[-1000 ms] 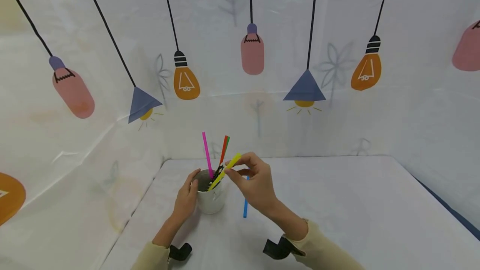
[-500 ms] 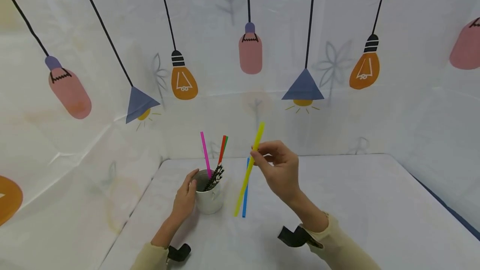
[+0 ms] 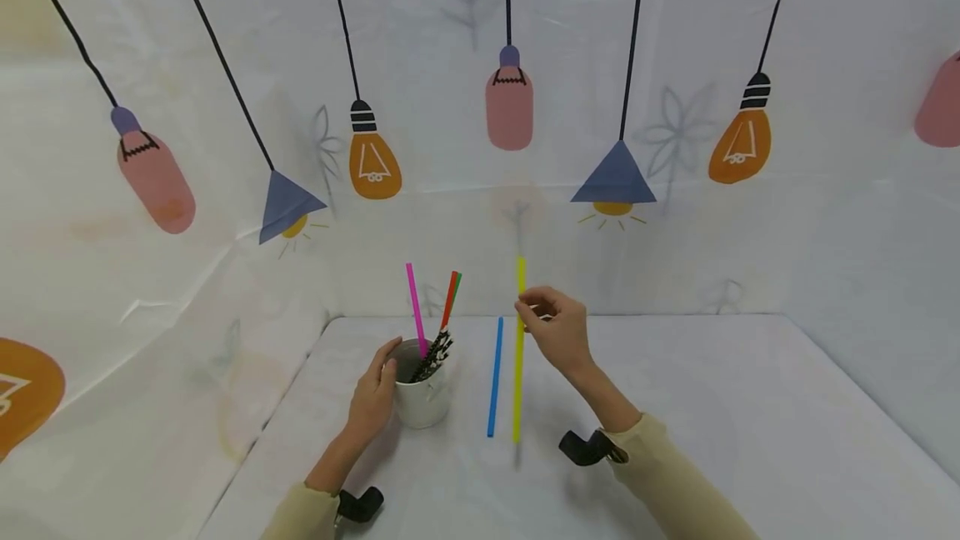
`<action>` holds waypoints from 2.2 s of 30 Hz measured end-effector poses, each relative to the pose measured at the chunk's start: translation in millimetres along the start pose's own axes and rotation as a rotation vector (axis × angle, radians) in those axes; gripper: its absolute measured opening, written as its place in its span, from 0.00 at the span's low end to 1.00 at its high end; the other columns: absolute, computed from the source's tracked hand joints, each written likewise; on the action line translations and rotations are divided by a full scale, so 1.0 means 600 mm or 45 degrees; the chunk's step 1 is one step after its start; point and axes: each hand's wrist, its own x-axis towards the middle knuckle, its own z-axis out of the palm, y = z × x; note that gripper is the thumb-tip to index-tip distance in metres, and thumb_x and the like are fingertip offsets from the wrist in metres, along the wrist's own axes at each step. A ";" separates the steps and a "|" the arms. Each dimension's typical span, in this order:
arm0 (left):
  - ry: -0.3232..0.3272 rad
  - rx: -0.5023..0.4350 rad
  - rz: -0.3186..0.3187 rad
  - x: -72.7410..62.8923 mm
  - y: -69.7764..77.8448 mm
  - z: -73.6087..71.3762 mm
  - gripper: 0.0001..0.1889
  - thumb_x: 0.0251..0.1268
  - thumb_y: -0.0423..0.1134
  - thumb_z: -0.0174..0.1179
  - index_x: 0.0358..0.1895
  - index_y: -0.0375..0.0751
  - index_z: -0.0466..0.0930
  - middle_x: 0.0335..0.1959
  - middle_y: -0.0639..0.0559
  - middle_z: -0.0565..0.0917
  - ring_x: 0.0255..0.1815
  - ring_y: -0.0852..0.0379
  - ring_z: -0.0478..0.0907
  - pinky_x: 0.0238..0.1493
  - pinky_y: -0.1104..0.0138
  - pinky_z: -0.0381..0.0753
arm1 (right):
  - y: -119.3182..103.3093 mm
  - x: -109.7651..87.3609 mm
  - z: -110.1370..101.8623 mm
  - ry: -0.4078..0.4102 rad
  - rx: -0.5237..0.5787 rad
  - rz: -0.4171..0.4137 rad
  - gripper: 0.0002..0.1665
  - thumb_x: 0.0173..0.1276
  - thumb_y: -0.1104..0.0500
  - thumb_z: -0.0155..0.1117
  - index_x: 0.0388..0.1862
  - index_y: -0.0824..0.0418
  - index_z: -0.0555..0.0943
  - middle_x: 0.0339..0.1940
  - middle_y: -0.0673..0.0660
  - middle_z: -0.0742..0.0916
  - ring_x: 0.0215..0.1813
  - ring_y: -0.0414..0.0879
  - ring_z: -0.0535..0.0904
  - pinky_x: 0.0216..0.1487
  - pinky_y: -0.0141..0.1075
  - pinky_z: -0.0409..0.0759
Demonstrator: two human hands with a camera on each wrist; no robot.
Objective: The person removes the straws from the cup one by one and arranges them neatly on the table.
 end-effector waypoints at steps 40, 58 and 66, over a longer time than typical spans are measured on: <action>0.004 -0.032 0.025 -0.003 -0.013 0.007 0.21 0.81 0.47 0.37 0.71 0.50 0.65 0.68 0.43 0.70 0.65 0.41 0.68 0.59 0.40 0.67 | 0.295 -0.053 0.059 0.005 -0.056 0.981 0.16 0.60 0.65 0.71 0.47 0.68 0.83 0.35 0.61 0.85 0.30 0.46 0.83 0.32 0.35 0.84; 0.009 -0.038 0.028 0.002 -0.014 0.007 0.21 0.81 0.47 0.37 0.71 0.52 0.64 0.68 0.43 0.70 0.66 0.41 0.67 0.60 0.40 0.66 | 0.314 -0.055 0.075 -0.005 -0.242 1.113 0.13 0.59 0.64 0.72 0.43 0.67 0.85 0.34 0.59 0.85 0.26 0.45 0.79 0.28 0.33 0.80; 0.020 -0.038 0.023 0.001 -0.012 0.008 0.21 0.81 0.47 0.37 0.71 0.53 0.65 0.68 0.45 0.70 0.66 0.43 0.67 0.60 0.41 0.67 | 0.315 -0.056 0.076 -0.005 -0.222 1.107 0.12 0.58 0.65 0.73 0.41 0.68 0.85 0.32 0.60 0.85 0.25 0.45 0.79 0.27 0.33 0.81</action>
